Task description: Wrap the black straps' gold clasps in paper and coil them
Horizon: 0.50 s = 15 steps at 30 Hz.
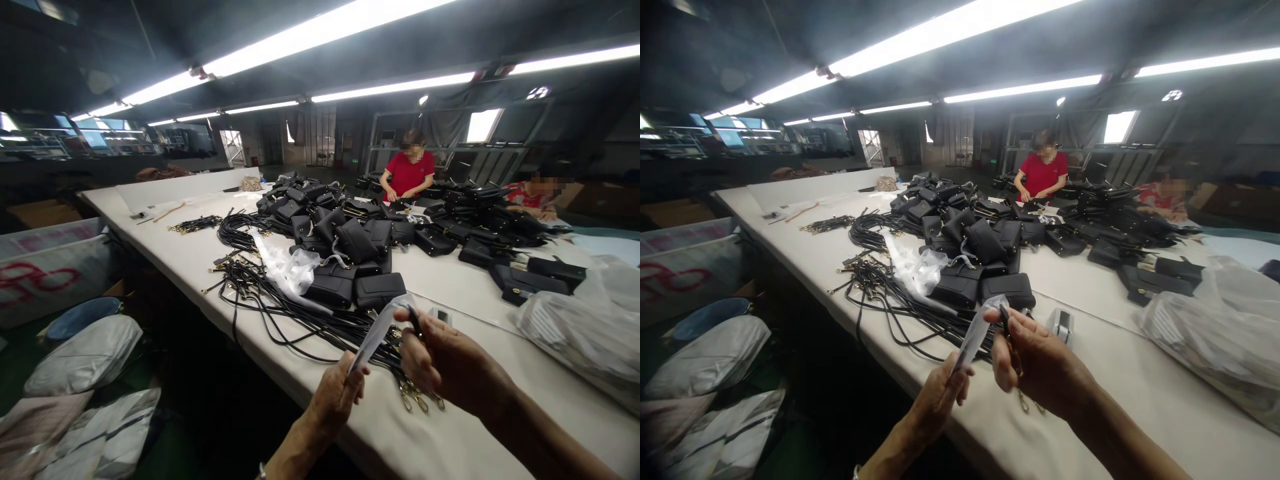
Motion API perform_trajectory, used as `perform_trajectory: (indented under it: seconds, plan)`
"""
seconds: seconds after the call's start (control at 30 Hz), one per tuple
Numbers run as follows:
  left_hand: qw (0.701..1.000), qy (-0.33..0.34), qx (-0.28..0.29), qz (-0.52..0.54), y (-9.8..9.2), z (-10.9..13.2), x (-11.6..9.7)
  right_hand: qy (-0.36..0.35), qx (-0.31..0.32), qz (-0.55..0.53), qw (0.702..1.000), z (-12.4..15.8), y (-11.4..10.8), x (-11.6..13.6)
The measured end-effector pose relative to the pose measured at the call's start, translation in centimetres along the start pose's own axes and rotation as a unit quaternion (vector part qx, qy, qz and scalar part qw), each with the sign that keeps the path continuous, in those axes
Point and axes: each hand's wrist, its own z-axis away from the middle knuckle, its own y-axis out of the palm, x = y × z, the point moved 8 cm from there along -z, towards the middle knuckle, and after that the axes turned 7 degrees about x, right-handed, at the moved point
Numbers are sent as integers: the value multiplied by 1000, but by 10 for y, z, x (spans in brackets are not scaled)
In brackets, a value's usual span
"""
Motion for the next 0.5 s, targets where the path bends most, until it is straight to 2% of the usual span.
perform_trajectory:
  seconds: [0.1, 0.17, 0.2, 0.23, 0.27, 0.3, 0.37, 0.4, 0.43, 0.5]
  plan:
    - [997, 0, 30, 76, 31, 0, -4, -101, -71, 29, 992, -8, -10, 12]
    - [990, -2, 50, 136, 47, -1, -10, -179, -112, 145, 967, -11, -17, 21]
    - [985, -4, 56, 163, 51, 0, -15, -222, -119, 233, 939, -10, -17, 27]
    - [981, -6, 63, 183, 51, 0, -20, -262, -105, 337, 898, -8, -13, 31]
    - [978, -12, 74, 196, 49, 1, -25, -291, -65, 447, 844, -6, -4, 31]
    - [976, -22, 82, 199, 44, 3, -30, -303, -5, 552, 777, -4, 5, 25]
    - [978, -61, 93, 175, 30, 10, -37, -274, 118, 709, 639, 4, 12, 2]
    - [980, -88, 96, 149, 21, 15, -40, -241, 159, 755, 588, 9, 8, -9]
    - [982, -118, 94, 114, 12, 20, -42, -211, 175, 784, 558, 14, -1, -17]
    - [981, -175, 76, 35, -7, 31, -43, -183, 150, 805, 544, 26, -20, -24]
